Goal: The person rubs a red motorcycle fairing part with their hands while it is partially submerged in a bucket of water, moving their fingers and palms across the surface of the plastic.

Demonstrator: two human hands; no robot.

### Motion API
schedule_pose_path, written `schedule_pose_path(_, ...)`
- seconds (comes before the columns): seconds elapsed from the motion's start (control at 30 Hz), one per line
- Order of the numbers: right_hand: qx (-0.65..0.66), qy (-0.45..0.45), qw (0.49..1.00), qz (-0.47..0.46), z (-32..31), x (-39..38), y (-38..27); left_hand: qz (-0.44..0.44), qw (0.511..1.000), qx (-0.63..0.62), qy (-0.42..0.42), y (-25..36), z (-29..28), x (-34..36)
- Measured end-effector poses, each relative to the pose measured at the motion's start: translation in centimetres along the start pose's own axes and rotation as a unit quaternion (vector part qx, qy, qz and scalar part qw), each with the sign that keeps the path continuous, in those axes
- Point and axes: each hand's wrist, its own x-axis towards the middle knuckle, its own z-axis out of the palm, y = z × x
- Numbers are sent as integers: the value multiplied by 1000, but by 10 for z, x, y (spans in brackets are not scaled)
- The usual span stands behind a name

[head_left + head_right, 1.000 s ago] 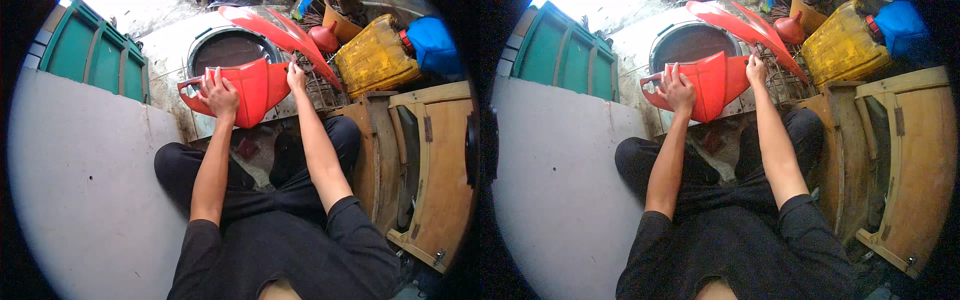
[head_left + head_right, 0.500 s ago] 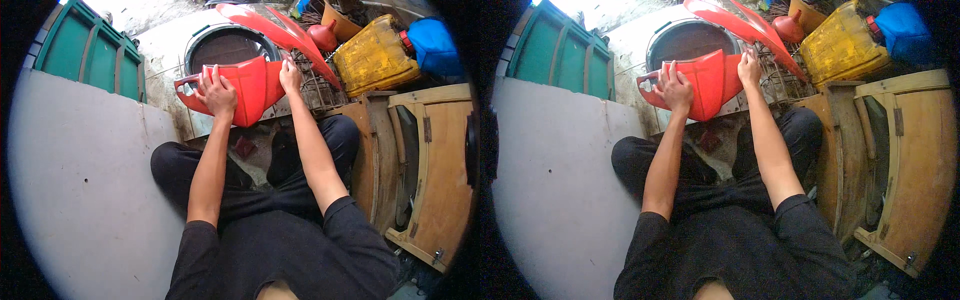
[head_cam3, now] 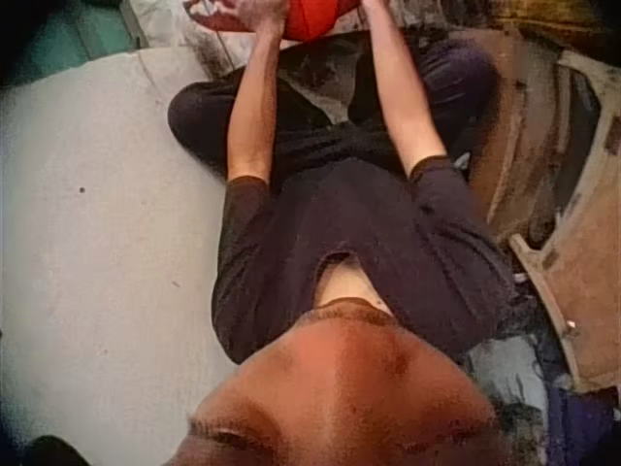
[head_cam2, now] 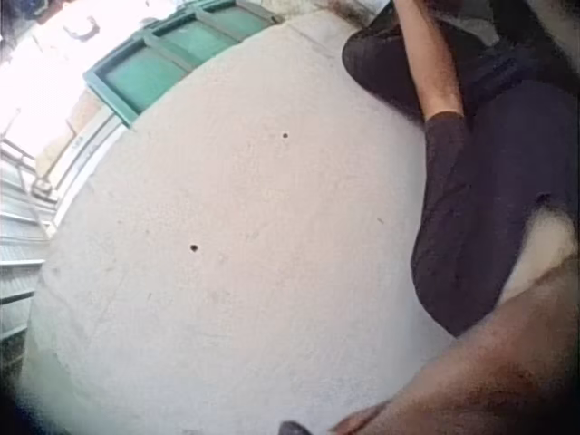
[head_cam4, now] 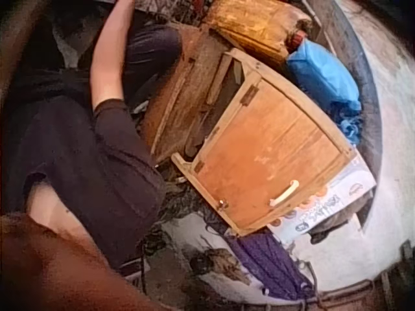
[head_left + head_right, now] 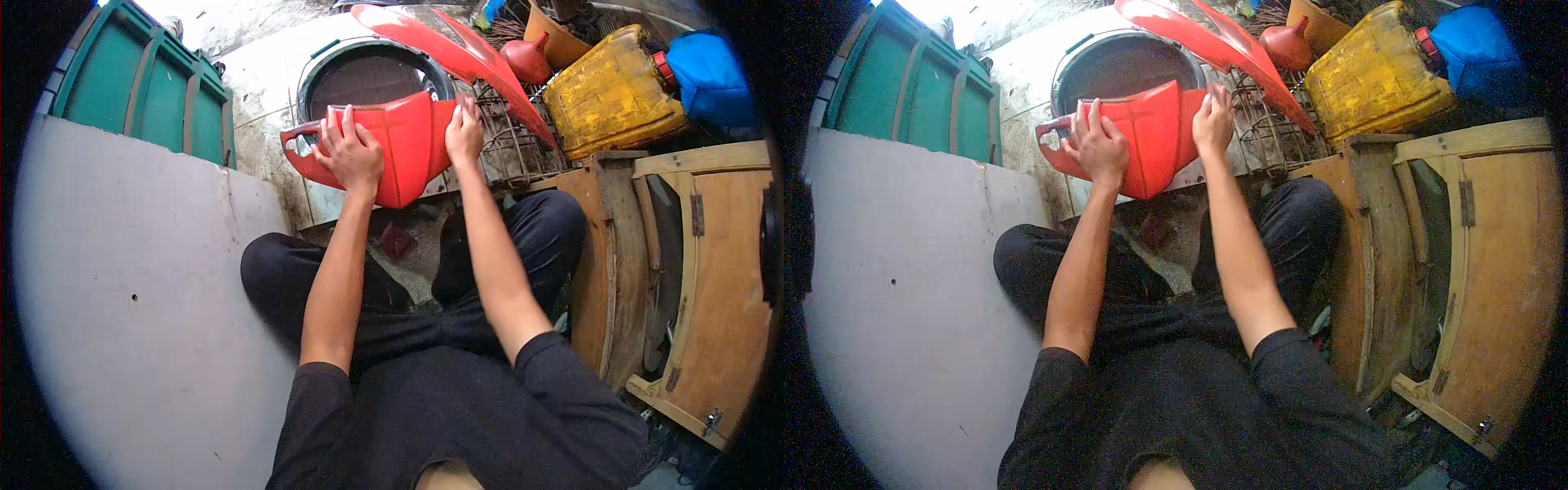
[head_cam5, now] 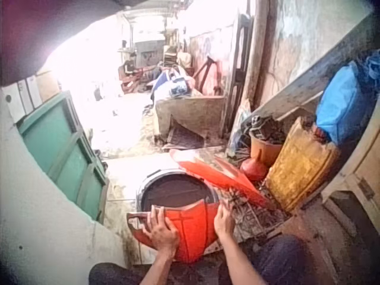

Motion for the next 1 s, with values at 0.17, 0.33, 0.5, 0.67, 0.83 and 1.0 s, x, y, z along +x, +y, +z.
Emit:
schedule_pose_path(0.17,-14,-143,983,115,-16,50,17,3,1000,4,2,3,4,0)
schedule_pose_path(0.33,36,3,998,50,-13,-62,-31,-8,999,32,4,-13,0,0)
schedule_pose_path(0.5,35,74,996,33,3,-70,-30,-7,1000,29,1,-9,-3,0)
schedule_pose_path(0.67,115,-64,979,154,-11,51,41,1,1000,3,-1,9,3,1)
schedule_pose_path(0.83,111,-59,986,112,-18,-4,11,-5,1000,17,2,-4,-3,0)
schedule_pose_path(1.0,145,-5,987,69,-30,-113,-39,-14,1000,20,-5,-9,0,0)
